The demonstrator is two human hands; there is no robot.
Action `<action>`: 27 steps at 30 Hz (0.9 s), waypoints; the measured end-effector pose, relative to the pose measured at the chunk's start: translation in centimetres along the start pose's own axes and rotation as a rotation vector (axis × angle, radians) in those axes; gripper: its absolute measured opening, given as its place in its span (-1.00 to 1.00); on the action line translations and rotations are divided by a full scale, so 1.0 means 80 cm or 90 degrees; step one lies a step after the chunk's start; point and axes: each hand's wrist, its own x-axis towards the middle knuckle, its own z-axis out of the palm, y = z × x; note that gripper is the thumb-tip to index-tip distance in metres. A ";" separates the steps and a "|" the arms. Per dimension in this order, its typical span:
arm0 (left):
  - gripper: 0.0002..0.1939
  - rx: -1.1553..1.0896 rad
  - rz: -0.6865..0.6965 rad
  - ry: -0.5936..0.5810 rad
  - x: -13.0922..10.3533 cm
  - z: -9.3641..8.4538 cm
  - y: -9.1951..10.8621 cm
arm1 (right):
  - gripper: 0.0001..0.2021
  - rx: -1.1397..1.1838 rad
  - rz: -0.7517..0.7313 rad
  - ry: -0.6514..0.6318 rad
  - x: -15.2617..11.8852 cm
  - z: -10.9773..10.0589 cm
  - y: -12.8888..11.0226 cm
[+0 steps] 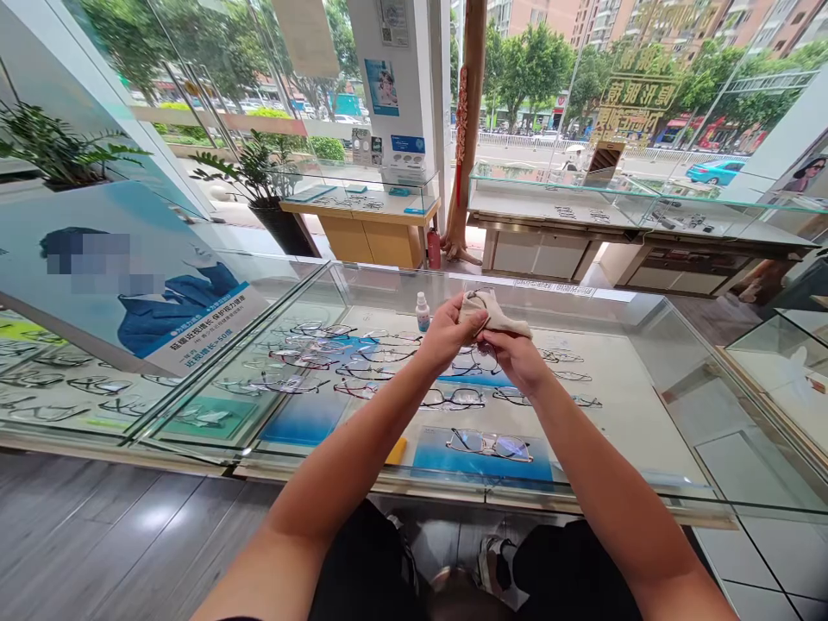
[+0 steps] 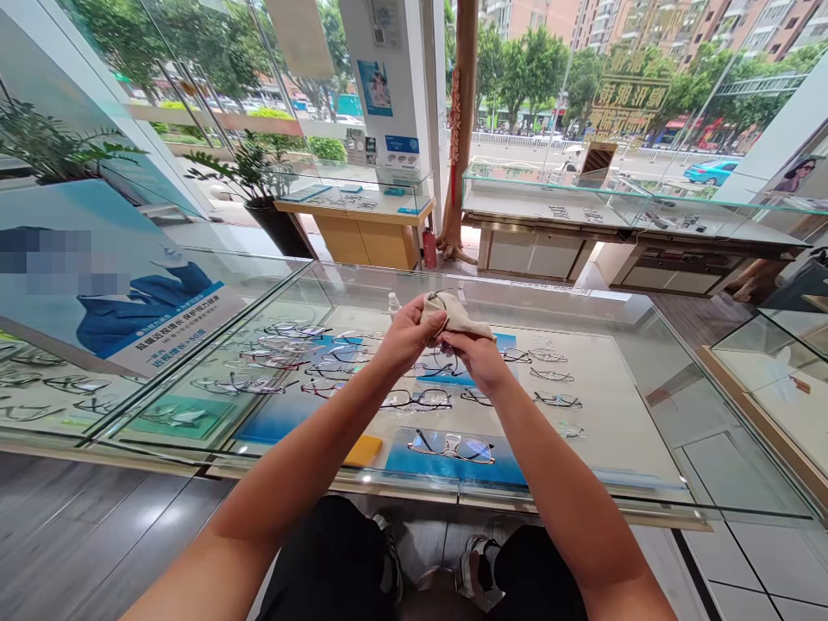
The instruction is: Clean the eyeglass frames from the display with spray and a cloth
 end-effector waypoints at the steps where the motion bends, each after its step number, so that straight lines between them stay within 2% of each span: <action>1: -0.45 0.010 0.015 0.016 0.000 0.001 -0.001 | -0.77 -0.004 0.000 0.001 -0.001 0.002 0.003; 8: -0.40 0.011 0.053 0.069 0.006 0.002 -0.007 | -0.75 -0.066 -0.027 -0.002 -0.002 0.004 -0.001; 13: -0.40 -0.051 0.018 0.004 0.008 -0.001 0.000 | -0.71 -0.068 -0.026 0.010 0.003 -0.006 -0.015; 16: -0.38 -0.047 -0.012 -0.029 0.003 0.001 0.004 | -0.70 -0.040 -0.024 0.021 0.004 -0.006 -0.013; 18: -0.39 -0.027 -0.012 -0.010 -0.001 0.003 0.003 | -0.70 -0.030 -0.025 0.021 0.003 -0.003 -0.006; 23: -0.46 0.019 0.048 0.097 -0.002 0.009 -0.003 | -0.71 -0.057 -0.030 0.019 -0.003 0.005 0.018; 25: -0.41 0.013 0.054 0.106 0.001 0.009 -0.003 | -0.70 -0.072 -0.033 0.017 -0.005 0.005 0.018; 27: -0.38 -0.006 0.045 0.079 0.004 0.008 -0.001 | -0.69 -0.076 -0.040 0.006 -0.004 0.004 0.011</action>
